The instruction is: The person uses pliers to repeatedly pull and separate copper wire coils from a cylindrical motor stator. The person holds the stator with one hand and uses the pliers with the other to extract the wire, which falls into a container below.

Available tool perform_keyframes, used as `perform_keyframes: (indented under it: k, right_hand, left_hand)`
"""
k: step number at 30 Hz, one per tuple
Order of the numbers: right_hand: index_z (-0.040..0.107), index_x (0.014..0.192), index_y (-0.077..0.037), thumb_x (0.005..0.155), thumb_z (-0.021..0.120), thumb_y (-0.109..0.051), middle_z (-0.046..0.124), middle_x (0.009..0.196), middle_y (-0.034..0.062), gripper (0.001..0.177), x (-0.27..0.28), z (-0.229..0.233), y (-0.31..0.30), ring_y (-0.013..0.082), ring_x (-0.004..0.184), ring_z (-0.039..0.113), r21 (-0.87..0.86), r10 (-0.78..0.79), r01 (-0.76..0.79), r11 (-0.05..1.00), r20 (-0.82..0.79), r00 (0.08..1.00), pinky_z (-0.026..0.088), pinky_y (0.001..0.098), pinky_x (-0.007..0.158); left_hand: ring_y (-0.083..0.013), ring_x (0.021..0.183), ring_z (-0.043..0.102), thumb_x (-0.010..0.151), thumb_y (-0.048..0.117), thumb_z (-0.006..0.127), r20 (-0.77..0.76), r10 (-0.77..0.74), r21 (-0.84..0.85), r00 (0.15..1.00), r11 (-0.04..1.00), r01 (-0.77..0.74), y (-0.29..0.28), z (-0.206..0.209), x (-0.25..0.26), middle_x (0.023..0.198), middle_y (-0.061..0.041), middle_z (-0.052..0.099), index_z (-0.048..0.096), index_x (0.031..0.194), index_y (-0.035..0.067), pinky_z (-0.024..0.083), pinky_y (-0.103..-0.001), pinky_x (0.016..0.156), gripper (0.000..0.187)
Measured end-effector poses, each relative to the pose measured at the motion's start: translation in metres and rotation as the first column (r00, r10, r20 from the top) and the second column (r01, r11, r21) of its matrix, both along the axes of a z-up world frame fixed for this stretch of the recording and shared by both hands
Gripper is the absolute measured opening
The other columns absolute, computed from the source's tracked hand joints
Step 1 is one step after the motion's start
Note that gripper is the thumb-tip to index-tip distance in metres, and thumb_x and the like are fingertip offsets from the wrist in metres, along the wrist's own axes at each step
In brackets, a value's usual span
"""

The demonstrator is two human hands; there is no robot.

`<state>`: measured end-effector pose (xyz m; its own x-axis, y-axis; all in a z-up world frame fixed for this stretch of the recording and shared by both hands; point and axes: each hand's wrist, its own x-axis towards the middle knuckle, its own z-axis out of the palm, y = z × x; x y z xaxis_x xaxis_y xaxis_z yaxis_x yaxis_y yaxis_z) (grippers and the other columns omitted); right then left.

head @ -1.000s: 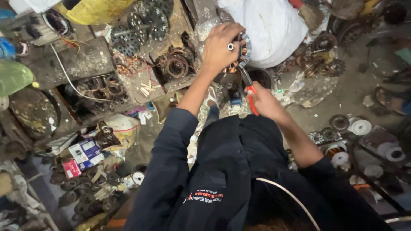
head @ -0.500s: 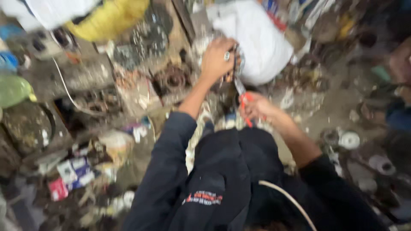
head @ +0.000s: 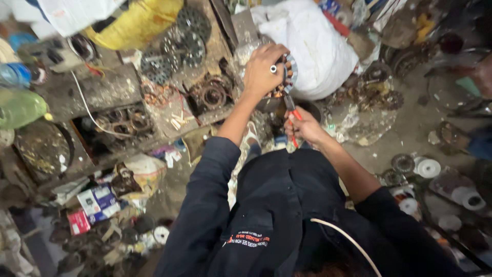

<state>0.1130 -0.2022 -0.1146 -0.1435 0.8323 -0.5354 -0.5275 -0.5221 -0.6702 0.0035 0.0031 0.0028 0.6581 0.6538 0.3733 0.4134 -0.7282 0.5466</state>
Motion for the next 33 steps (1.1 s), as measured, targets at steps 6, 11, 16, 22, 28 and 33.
perform_keyframes:
  k: [6, 11, 16, 22, 28, 33]
  right_hand:
    - [0.052, 0.114, 0.000, 0.114, 0.049, -0.022, 0.063, 0.080, 0.0162, 0.022, -0.015, 0.004, 0.000, 0.0260, 0.071, 0.060, 0.124, -0.057, -0.145, 0.982, 0.916, 0.398, 0.049, 0.0433, 0.065]
    - [0.052, 0.121, -0.004, 0.109, 0.047, -0.021, 0.070, 0.087, 0.0085, 0.022, 0.003, 0.025, 0.001, 0.0188, 0.079, 0.070, 0.235, -0.011, -0.190, 0.953, 0.656, 0.755, 0.057, 0.0348, 0.073]
    - [0.051, 0.122, -0.011, 0.106, 0.050, -0.019, 0.061, 0.088, 0.0018, 0.018, 0.019, 0.016, 0.005, 0.0140, 0.079, 0.065, 0.046, 0.100, -0.103, 0.994, 0.065, 0.993, 0.055, 0.0309, 0.071]
    - [0.047, 0.107, -0.011, 0.109, 0.052, -0.029, 0.045, 0.075, -0.0005, 0.019, -0.020, -0.005, 0.007, 0.0116, 0.064, 0.044, 0.110, -0.090, 0.069, 0.992, 0.200, 0.976, 0.044, 0.0313, 0.056]
    - [0.051, 0.117, -0.003, 0.115, 0.050, -0.028, 0.063, 0.092, 0.0254, 0.024, -0.016, -0.037, 0.020, 0.0463, 0.084, 0.060, 0.349, -0.276, -0.136, 0.927, 0.882, 0.382, 0.048, 0.0508, 0.071]
    - [0.056, 0.120, -0.002, 0.111, 0.052, -0.027, 0.070, 0.094, 0.0267, 0.027, 0.000, -0.033, 0.010, 0.0451, 0.090, 0.067, 0.296, -0.214, -0.178, 0.938, 0.902, 0.374, 0.051, 0.0487, 0.074]
  left_hand:
    - [-0.0310, 0.119, 0.063, 0.081, 0.009, 0.061, -0.077, -0.008, -0.122, 0.997, 0.993, -0.001, 0.000, -0.008, 0.001, 0.115, -0.009, 0.072, 0.072, 0.111, 0.011, 0.048, -0.046, 0.105, 0.033]
    - [-0.0309, 0.119, 0.063, 0.077, 0.010, 0.062, 0.011, -0.004, 0.037, 1.000, 0.999, 0.003, 0.001, -0.005, -0.002, 0.119, -0.007, 0.072, 0.072, 0.109, 0.011, 0.049, -0.046, 0.104, 0.033]
    - [-0.0315, 0.118, 0.063, 0.077, 0.009, 0.063, -0.029, -0.018, -0.059, 0.999, 0.998, 0.016, 0.000, -0.009, 0.001, 0.119, -0.007, 0.074, 0.073, 0.108, 0.011, 0.048, -0.047, 0.102, 0.033]
    - [-0.0329, 0.117, 0.062, 0.077, 0.007, 0.065, 0.060, -0.039, -0.034, 0.997, 0.999, 0.041, 0.003, -0.007, -0.002, 0.120, -0.010, 0.072, 0.071, 0.109, 0.009, 0.047, -0.047, 0.103, 0.033]
    - [-0.0370, 0.109, 0.061, 0.079, 0.005, 0.065, 0.037, -0.066, -0.080, 0.997, 0.994, 0.069, 0.007, -0.012, -0.001, 0.110, -0.014, 0.070, 0.071, 0.110, 0.007, 0.047, -0.049, 0.099, 0.032]
    - [-0.0332, 0.109, 0.064, 0.078, 0.007, 0.062, -0.012, -0.065, -0.147, 0.998, 0.987, 0.063, 0.002, 0.002, 0.010, 0.109, -0.010, 0.071, 0.071, 0.110, 0.011, 0.048, -0.046, 0.101, 0.033]
